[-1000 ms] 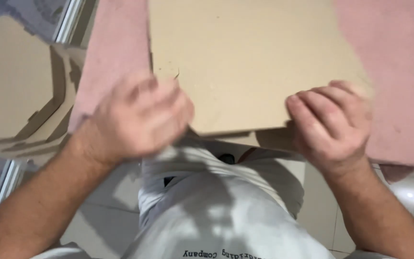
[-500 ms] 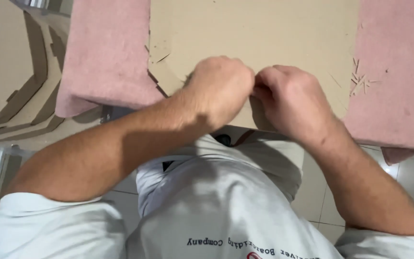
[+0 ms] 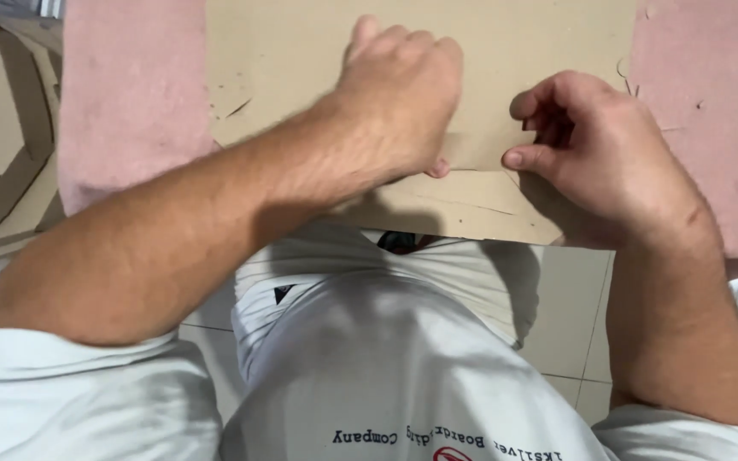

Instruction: The person assembles octagonal cardboard boxes at a padded work table. They align a box base with its lid, fold and press the side flaps and tabs inward one by one, run their thumbs along the edges to seat the folds, then set the finished box aside and pick up the next one.

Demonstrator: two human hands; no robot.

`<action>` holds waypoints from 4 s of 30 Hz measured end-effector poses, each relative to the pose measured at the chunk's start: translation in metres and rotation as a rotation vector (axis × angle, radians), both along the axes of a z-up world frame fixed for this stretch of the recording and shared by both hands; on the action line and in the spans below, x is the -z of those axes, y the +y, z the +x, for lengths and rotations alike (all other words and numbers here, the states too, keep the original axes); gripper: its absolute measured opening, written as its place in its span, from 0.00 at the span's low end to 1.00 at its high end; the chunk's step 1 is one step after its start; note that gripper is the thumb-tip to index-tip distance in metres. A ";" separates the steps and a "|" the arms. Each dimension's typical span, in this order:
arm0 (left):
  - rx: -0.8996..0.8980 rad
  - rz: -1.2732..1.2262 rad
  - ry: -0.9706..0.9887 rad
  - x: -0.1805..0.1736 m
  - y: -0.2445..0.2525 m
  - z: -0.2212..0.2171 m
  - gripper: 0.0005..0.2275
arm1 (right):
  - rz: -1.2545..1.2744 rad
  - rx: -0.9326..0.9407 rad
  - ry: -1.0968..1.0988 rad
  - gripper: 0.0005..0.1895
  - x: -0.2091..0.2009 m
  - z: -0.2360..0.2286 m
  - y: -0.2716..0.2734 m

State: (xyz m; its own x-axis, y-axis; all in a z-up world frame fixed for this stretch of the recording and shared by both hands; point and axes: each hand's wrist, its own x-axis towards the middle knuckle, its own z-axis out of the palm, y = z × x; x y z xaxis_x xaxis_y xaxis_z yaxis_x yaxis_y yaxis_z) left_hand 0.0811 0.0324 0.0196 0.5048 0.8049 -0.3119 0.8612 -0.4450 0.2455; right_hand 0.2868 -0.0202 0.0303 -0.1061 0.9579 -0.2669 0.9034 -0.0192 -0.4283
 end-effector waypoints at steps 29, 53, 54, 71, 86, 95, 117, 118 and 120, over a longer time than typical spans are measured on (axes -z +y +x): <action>0.794 1.365 -0.431 0.000 -0.062 -0.093 0.10 | 1.170 -0.662 0.035 0.07 0.000 0.008 -0.056; -0.161 0.050 -0.306 0.020 -0.023 -0.053 0.29 | 0.047 0.024 -0.178 0.31 0.005 -0.047 -0.007; -0.184 -0.018 -0.334 0.014 -0.025 -0.055 0.27 | 0.016 0.107 -0.069 0.29 0.001 -0.047 -0.012; -0.061 0.233 -0.807 0.073 -0.037 -0.050 0.20 | 0.327 -0.208 0.078 0.17 0.043 -0.011 -0.029; -0.201 0.205 -0.399 0.037 -0.024 -0.044 0.39 | 0.102 -0.016 -0.105 0.22 0.011 -0.043 -0.001; -0.226 -0.148 -0.366 0.002 -0.020 -0.050 0.40 | -0.064 -0.002 -0.245 0.27 0.002 -0.045 0.016; -0.031 -0.075 -0.274 0.010 -0.062 -0.043 0.12 | 0.148 -0.278 0.008 0.12 0.014 -0.039 -0.027; -0.065 -0.127 -0.154 0.003 -0.058 -0.040 0.14 | 0.066 -0.180 -0.078 0.14 0.013 -0.042 -0.024; -0.071 -0.072 -0.213 0.016 -0.055 -0.036 0.16 | 0.045 -0.172 -0.099 0.22 0.014 -0.045 -0.023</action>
